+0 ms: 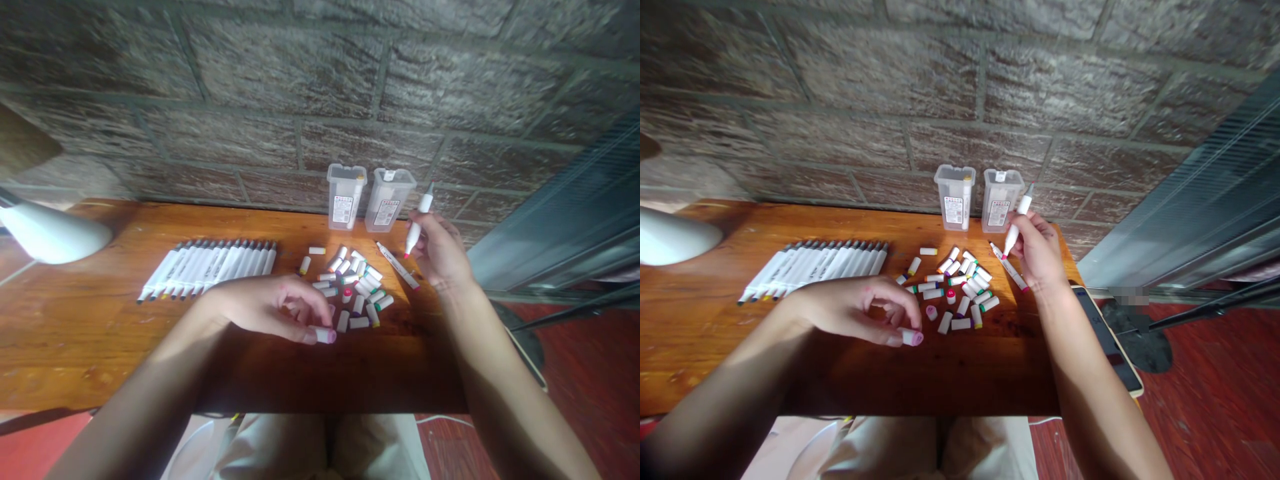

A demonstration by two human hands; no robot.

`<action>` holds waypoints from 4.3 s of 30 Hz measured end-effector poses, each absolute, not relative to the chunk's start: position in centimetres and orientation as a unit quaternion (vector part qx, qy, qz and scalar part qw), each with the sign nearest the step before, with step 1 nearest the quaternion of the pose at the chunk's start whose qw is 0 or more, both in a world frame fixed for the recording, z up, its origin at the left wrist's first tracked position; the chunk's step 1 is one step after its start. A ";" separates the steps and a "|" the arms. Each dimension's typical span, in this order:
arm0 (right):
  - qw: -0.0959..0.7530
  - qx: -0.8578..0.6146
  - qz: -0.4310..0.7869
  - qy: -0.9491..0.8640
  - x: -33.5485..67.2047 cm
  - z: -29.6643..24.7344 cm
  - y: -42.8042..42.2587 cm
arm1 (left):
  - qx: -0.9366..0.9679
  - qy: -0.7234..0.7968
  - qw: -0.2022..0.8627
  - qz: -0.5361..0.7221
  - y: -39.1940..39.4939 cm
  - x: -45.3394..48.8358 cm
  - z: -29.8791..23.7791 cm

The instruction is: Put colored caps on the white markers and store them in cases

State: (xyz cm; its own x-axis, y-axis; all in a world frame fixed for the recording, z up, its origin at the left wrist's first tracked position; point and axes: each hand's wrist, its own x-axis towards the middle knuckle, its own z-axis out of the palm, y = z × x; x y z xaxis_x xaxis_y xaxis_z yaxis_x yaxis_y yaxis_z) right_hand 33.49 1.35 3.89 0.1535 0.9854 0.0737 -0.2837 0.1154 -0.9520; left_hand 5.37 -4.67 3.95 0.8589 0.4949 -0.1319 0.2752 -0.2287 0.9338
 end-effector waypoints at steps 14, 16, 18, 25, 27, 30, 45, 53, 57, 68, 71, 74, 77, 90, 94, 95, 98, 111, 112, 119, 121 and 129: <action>0.349 -0.324 0.635 -0.609 33.2 4.2 -0.9 | 0.668 0.214 0.639 0.316 -4.7 5.6 4.0; 0.258 -0.293 0.658 -0.644 32.9 4.2 -1.8 | 0.651 0.210 0.628 0.371 -4.6 5.6 3.9; 0.239 -0.269 0.668 -0.651 32.6 4.0 -2.4 | 0.640 0.214 0.619 0.402 -4.3 5.6 3.6; 0.214 -0.260 0.676 -0.656 31.9 3.8 -2.5 | 0.544 0.258 0.608 0.518 -3.6 6.3 2.5; 0.198 -0.252 0.679 -0.660 31.7 3.9 -2.6 | 0.503 0.257 0.620 0.545 -3.5 6.8 2.4; 0.171 -0.237 0.684 -0.669 31.4 3.8 -2.7 | 0.463 0.245 0.646 0.555 -3.5 7.5 2.5; 0.154 -0.273 0.654 -0.688 30.2 3.5 -3.1 | 0.494 0.295 0.614 0.541 -3.3 7.9 1.7; 0.225 -0.306 0.580 -0.721 29.6 3.7 -3.3 | 0.566 0.383 0.466 0.562 -3.6 7.6 2.2; 0.250 -0.310 0.529 -0.749 29.2 3.6 -3.5 | 0.554 0.396 0.455 0.574 -3.4 7.3 2.2; 0.305 -0.317 0.606 -0.663 27.5 2.7 -4.6 | 0.544 0.389 0.470 0.576 -3.3 6.8 2.3; 0.316 -0.313 0.618 -0.648 27.3 2.5 -4.6 | 0.548 0.386 0.473 0.572 -3.3 6.7 2.3; 0.319 -0.306 0.629 -0.639 27.3 2.1 -4.6 | 0.555 0.386 0.473 0.565 -3.3 6.7 2.4; 0.328 -0.301 0.664 -0.601 27.2 1.7 -4.6 | 0.567 0.386 0.464 0.561 -3.2 6.7 2.6; 0.348 -0.342 0.665 -0.566 27.9 2.0 -3.5 | 0.501 0.270 0.596 0.566 -3.1 7.7 1.9; 0.308 -0.359 0.520 -0.711 28.7 2.4 -3.3 | 0.420 0.255 0.615 0.617 -2.4 6.4 2.5; 0.286 -0.343 0.485 -0.752 28.8 2.4 -3.3 | 0.405 0.254 0.618 0.625 -2.2 6.2 2.6; 0.229 -0.287 0.401 -0.839 28.6 1.8 -3.6 | 0.375 0.254 0.627 0.634 -2.1 6.0 2.8; 0.522 -0.318 0.447 -0.653 29.4 2.9 -3.1 | 0.324 0.237 0.605 0.687 -1.9 6.3 2.7; 0.546 -0.315 0.454 -0.631 29.4 2.8 -3.0 | 0.322 0.237 0.599 0.694 -1.8 6.3 2.7; 0.582 -0.298 0.482 -0.584 29.3 2.0 -2.6 | 0.316 0.234 0.562 0.727 -1.4 6.0 2.3; 0.581 -0.299 0.483 -0.583 29.2 2.1 -2.6 | 0.321 0.238 0.554 0.730 -1.4 6.1 2.2; 0.567 -0.341 0.480 -0.576 28.3 2.2 -3.3 | 0.436 0.252 0.477 0.721 -1.7 6.5 2.1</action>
